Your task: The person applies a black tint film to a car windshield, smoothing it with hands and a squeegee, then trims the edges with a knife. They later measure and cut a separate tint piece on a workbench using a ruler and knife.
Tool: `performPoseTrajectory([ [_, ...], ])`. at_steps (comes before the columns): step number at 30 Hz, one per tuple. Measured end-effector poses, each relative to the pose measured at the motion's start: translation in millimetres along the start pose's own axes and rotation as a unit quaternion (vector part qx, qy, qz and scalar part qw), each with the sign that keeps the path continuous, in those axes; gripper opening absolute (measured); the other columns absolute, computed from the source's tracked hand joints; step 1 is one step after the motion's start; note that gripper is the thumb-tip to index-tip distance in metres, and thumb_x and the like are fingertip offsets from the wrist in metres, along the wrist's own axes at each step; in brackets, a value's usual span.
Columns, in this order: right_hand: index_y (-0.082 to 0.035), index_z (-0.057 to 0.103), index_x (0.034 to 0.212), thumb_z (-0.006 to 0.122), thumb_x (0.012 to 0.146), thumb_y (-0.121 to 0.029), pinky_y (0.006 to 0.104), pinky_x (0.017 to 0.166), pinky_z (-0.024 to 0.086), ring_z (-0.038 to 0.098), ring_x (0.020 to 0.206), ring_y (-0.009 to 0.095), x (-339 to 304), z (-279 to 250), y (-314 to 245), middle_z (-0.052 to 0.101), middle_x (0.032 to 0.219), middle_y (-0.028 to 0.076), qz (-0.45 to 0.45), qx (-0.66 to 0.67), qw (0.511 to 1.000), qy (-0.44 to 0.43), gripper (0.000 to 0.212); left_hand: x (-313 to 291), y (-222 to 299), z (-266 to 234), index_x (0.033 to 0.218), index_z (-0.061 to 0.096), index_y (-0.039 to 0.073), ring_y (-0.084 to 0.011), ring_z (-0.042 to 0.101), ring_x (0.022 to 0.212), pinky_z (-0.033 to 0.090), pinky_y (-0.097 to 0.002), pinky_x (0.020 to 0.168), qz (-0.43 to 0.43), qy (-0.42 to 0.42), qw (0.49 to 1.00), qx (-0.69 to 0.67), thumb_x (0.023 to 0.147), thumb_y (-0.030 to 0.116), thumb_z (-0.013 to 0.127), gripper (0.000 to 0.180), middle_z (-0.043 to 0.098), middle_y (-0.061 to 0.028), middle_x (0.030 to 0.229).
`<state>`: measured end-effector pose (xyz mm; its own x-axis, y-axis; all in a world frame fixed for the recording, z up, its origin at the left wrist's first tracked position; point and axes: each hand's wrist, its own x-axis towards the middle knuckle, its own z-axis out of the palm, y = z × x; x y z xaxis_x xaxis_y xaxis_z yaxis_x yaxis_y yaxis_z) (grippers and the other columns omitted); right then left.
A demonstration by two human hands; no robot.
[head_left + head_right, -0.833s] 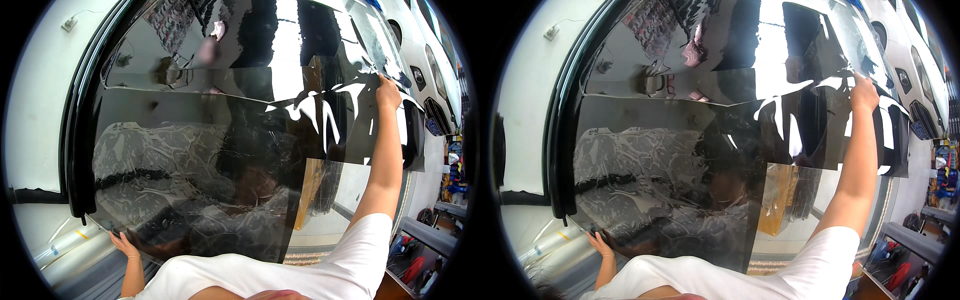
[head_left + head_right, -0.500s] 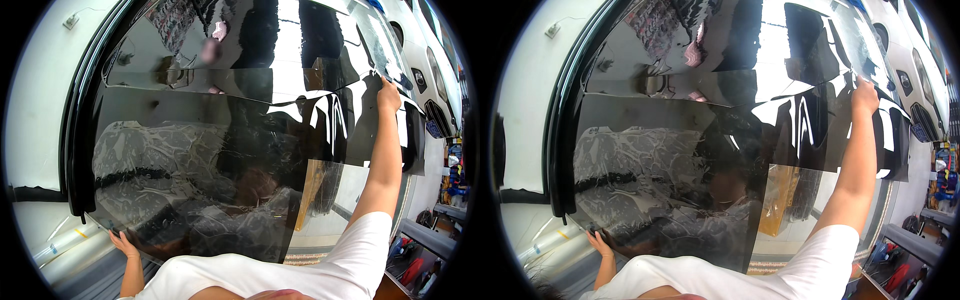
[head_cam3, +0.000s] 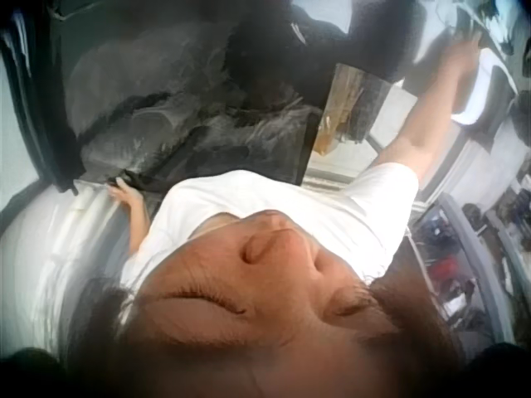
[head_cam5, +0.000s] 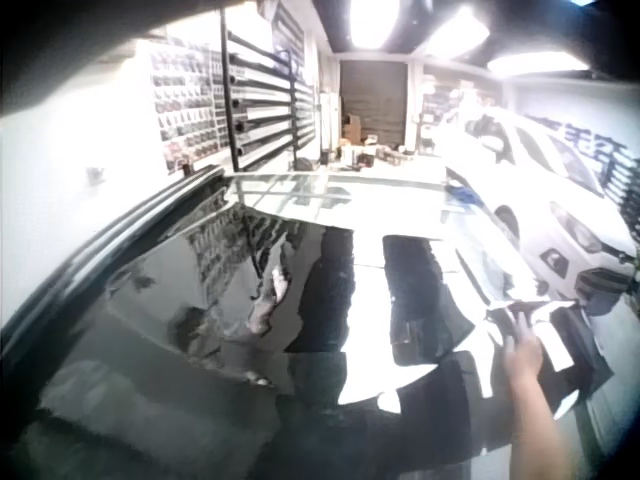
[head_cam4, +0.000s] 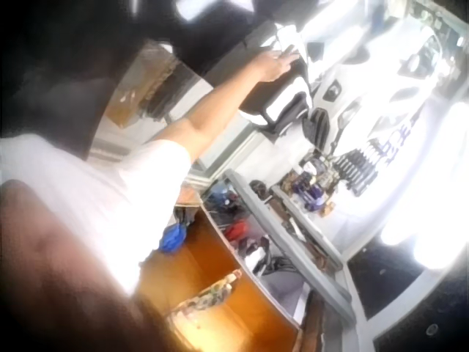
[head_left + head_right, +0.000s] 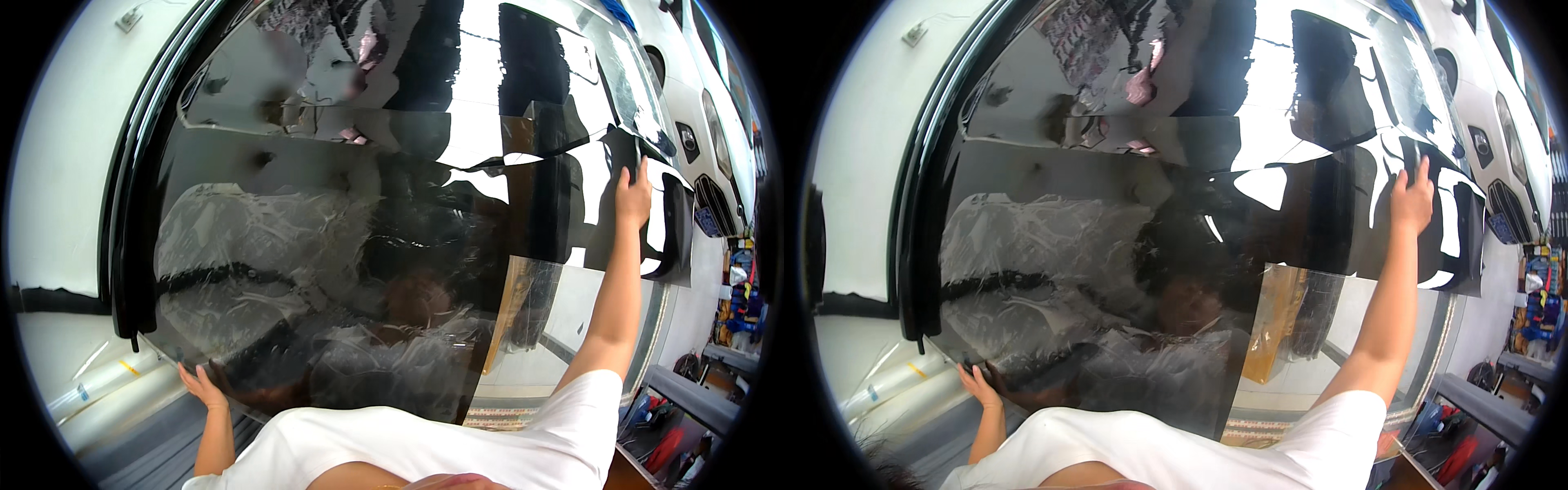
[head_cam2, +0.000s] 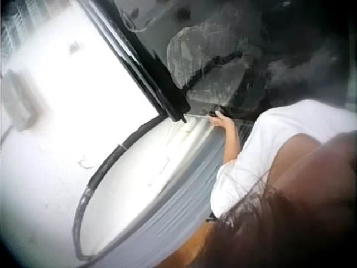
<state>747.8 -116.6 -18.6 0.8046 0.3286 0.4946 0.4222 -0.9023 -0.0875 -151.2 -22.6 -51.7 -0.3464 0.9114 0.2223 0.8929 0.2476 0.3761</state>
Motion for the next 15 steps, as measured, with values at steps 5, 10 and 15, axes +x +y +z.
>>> performPoseTrajectory([
  [5, -0.014, 0.043, 0.136, 0.053, 0.09, -0.03, 0.0395, 0.079, 0.048, 0.06, 0.094, 0.033, -61, -52, 8, 0.061, 0.104, 0.016, -0.064, 0.098, 0.993, 0.021, 0.05, 1, -7, 4, 0.137, 0.032, -0.001, -0.0366, 0.031, 0.129, 0.023, -0.0427, 0.107, 0.032, 0.019, 0.999, -0.019, 0.09, 0.033, 0.053, 0.062, 0.034, -0.0215, 0.14],
  [10, -0.007, 0.048, 0.131, 0.046, 0.093, -0.004, 0.0293, 0.075, 0.046, 0.058, 0.081, 0.02, -137, -99, -1, 0.061, 0.101, 0.014, -0.141, 0.273, 0.952, -0.02, 0.039, -3, 12, 7, 0.139, 0.031, 0.004, -0.0358, 0.027, 0.132, 0.017, -0.044, 0.109, 0.01, 0.022, 0.999, -0.033, 0.088, 0.034, 0.056, 0.065, 0.03, -0.0202, 0.143],
  [15, -0.007, 0.05, 0.13, 0.044, 0.092, 0.0, 0.0276, 0.072, 0.044, 0.053, 0.076, 0.019, -212, -157, -57, 0.06, 0.097, 0.012, -0.154, 0.341, 0.912, -0.167, 0.039, -8, 2, 11, 0.138, 0.033, 0.002, -0.0367, 0.027, 0.132, 0.019, -0.0437, 0.109, 0.042, 0.05, 0.997, -0.044, 0.086, 0.032, 0.059, 0.066, 0.03, -0.0221, 0.142],
])
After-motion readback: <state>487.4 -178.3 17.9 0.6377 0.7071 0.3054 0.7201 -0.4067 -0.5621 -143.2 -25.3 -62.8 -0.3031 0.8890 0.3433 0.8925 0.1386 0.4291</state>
